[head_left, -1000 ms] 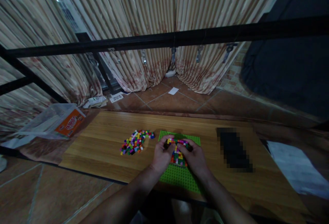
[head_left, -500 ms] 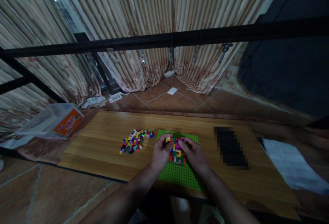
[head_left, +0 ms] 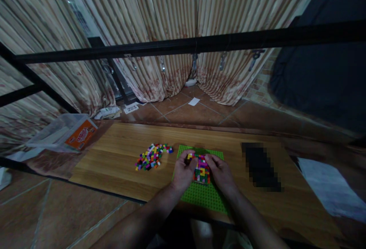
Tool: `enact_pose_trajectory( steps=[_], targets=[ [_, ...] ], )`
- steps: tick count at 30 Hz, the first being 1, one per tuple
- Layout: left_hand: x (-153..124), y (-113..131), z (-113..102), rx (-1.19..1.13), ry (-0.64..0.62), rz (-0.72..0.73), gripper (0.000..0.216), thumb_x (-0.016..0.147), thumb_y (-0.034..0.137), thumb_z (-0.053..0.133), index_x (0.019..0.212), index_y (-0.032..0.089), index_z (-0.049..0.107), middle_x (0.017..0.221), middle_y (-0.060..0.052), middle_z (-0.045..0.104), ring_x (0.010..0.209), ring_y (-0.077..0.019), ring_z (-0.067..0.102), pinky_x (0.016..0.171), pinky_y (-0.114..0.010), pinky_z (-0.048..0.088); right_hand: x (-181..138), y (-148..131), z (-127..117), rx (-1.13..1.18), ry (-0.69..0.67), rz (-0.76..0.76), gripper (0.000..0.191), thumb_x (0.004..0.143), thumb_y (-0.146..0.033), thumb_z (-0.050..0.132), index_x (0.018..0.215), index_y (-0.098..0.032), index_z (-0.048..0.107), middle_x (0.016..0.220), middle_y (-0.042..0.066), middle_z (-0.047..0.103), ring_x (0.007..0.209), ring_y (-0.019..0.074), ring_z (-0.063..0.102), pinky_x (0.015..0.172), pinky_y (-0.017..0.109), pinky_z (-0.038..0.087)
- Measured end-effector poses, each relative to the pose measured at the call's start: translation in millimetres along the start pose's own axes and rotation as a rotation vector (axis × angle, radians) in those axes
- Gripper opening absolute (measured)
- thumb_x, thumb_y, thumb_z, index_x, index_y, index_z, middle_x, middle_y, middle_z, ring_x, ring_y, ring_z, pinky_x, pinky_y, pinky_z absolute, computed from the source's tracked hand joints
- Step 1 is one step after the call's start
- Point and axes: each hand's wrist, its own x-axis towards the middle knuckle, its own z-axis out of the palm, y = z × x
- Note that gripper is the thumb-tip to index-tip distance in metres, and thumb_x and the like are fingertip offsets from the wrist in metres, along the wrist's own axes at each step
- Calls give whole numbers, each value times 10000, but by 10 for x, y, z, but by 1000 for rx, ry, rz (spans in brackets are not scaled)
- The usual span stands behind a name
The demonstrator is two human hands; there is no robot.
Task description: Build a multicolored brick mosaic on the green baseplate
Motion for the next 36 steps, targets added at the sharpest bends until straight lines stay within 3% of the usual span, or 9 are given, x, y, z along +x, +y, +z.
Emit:
enact_pose_trajectory(
  steps=[5,9,13,17,23,36],
  targets=[
    [-55,-49,-23,40,18,25,356,736,376,715,1030,193,630,767,17,632,669,-114,579,641,-222,481,22,28,-46,6,-43,32,526,735,-672,640,932,-194,737,822,53,730,766,236,652,704,339,521],
    [19,-82,-264,163,93,121,327,794,372,659,1068,195,645,910,-39,677,816,-161,628,752,-272,512,25,26,-74,-32,1,42,518,743,-688,616,874,-203,741,824,50,732,791,244,658,734,342,510],
    [222,-18,-634,484,219,340,161,796,250,620,934,189,679,951,-65,665,926,-201,612,881,-345,491,25,-1,-78,-61,40,51,521,744,-704,592,814,-208,736,788,46,725,791,249,655,733,342,497],
    [347,68,-861,927,191,484,195,813,136,521,912,187,681,974,-84,656,982,-235,582,935,-414,454,32,1,-80,-78,11,58,521,763,-697,575,825,-205,733,771,43,715,791,249,644,727,340,488],
    [367,91,-887,1263,78,587,227,844,113,472,912,199,670,998,-79,665,944,-238,567,897,-410,452,24,6,-82,-82,-6,44,517,777,-689,566,778,-195,719,749,45,701,752,236,627,698,328,478],
    [185,162,-1001,1412,41,578,120,864,205,552,859,212,672,1026,-68,684,988,-249,568,923,-424,410,13,-68,-61,-106,-14,33,504,774,-660,561,720,-178,697,721,41,681,737,215,608,691,305,463]
  ],
)
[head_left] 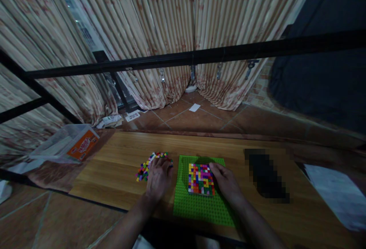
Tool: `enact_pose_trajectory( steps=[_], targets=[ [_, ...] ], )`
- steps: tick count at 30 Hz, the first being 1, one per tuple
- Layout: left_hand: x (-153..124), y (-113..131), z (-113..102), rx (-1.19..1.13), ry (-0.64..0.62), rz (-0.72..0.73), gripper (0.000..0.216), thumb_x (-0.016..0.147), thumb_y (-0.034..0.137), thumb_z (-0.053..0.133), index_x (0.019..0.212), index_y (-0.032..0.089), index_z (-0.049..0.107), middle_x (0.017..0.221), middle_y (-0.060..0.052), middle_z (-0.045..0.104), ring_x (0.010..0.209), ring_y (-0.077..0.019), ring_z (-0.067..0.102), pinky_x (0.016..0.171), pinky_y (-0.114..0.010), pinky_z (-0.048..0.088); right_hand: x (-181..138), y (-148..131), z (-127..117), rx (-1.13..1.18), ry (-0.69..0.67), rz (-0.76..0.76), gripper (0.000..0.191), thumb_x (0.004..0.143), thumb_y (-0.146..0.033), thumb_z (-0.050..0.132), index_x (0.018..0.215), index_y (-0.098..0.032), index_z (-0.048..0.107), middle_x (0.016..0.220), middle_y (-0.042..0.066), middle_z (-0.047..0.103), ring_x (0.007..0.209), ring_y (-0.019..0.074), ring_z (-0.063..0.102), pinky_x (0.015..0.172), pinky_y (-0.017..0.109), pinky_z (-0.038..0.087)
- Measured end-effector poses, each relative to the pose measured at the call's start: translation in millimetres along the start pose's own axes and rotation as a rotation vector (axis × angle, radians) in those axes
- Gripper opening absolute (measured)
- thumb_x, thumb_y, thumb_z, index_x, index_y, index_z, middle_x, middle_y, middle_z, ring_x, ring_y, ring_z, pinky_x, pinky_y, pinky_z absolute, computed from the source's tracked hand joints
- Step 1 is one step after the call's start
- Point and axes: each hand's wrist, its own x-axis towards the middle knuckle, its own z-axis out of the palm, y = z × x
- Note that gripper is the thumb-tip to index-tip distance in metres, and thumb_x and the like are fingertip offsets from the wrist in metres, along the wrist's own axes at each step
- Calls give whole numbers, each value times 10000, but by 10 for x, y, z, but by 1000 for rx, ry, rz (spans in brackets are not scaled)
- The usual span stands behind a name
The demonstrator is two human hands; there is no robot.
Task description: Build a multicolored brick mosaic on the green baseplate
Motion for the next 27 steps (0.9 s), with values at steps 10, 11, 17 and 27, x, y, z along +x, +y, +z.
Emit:
enact_pose_trajectory(
  steps=[10,11,17,27],
  targets=[
    [190,29,-34,153,-140,-135,170,874,285,554,949,194,676,1074,-92,663,1044,-276,538,906,-421,382,22,24,15,10,-4,10,496,779,-652,550,730,-177,684,706,35,677,728,214,609,686,301,454],
    [196,21,-37,151,-150,-135,174,879,269,546,968,197,676,1095,-89,662,1054,-272,536,912,-418,379,23,26,16,13,-4,11,497,780,-652,550,735,-176,687,711,36,679,730,214,610,688,301,453],
    [192,-32,-36,154,-189,-95,228,906,187,487,1007,241,684,1102,-60,679,1095,-274,532,939,-435,371,35,74,14,10,-29,-7,500,802,-649,530,698,-180,668,701,27,670,685,191,583,669,290,434],
    [202,-72,-73,131,-187,-84,210,875,190,541,1028,222,681,1155,-97,674,1136,-288,550,982,-466,387,35,63,24,21,-21,-20,492,795,-644,540,712,-176,665,692,24,658,698,195,586,666,289,435]
  ],
)
